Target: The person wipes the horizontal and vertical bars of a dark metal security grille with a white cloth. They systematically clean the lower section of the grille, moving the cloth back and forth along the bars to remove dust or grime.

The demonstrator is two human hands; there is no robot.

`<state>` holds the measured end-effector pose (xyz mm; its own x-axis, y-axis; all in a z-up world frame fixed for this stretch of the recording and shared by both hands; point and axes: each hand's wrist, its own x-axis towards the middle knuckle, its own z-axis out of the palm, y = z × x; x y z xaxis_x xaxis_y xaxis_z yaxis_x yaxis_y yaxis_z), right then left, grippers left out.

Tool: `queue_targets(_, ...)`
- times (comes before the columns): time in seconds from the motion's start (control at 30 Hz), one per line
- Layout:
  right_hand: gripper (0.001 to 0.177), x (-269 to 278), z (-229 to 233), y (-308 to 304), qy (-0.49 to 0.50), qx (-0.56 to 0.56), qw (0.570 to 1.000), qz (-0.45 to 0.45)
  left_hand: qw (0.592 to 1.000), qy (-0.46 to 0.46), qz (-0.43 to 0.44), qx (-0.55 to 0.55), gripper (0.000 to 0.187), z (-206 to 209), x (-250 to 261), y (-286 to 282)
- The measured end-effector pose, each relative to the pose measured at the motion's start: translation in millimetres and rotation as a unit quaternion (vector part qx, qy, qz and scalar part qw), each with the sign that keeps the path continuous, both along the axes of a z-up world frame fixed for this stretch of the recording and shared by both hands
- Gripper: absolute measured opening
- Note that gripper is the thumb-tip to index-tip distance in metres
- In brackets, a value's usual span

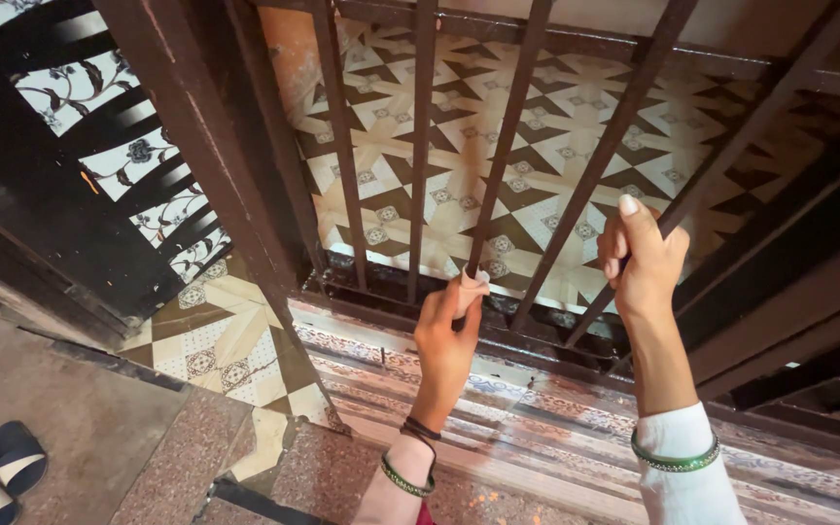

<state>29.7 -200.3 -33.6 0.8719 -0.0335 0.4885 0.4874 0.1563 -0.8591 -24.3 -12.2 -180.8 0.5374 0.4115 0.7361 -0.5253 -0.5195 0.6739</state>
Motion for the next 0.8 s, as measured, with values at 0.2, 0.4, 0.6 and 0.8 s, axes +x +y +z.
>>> queue_targets(0.2, 0.05, -0.7, -1.0, -0.4, 0.009, 0.001, 1.0, -0.014, 0.987, 0.037, -0.048, -0.147, 0.021, -16.7, -22.4, 16.9)
queue_targets(0.4, 0.048, -0.9, -2.8, 0.6, 0.004, 0.03, 0.999, -0.034, 0.959, -0.049, 0.062, -0.272, 0.033, 72.4, -55.4, 63.4)
queue_targets(0.6, 0.048, -1.5, -5.1, 1.4, -0.017, 0.03, 0.998, -0.061, 0.975, -0.2, 0.044, -0.087, 0.03, 197.5, -21.9, 68.5)
queue_targets(0.8, 0.041, 1.0, -7.4, 0.6, -0.028, 0.046, 0.996, -0.066, 0.975, -0.212, -0.055, -0.029, 0.049, 229.1, 16.4, 47.8)
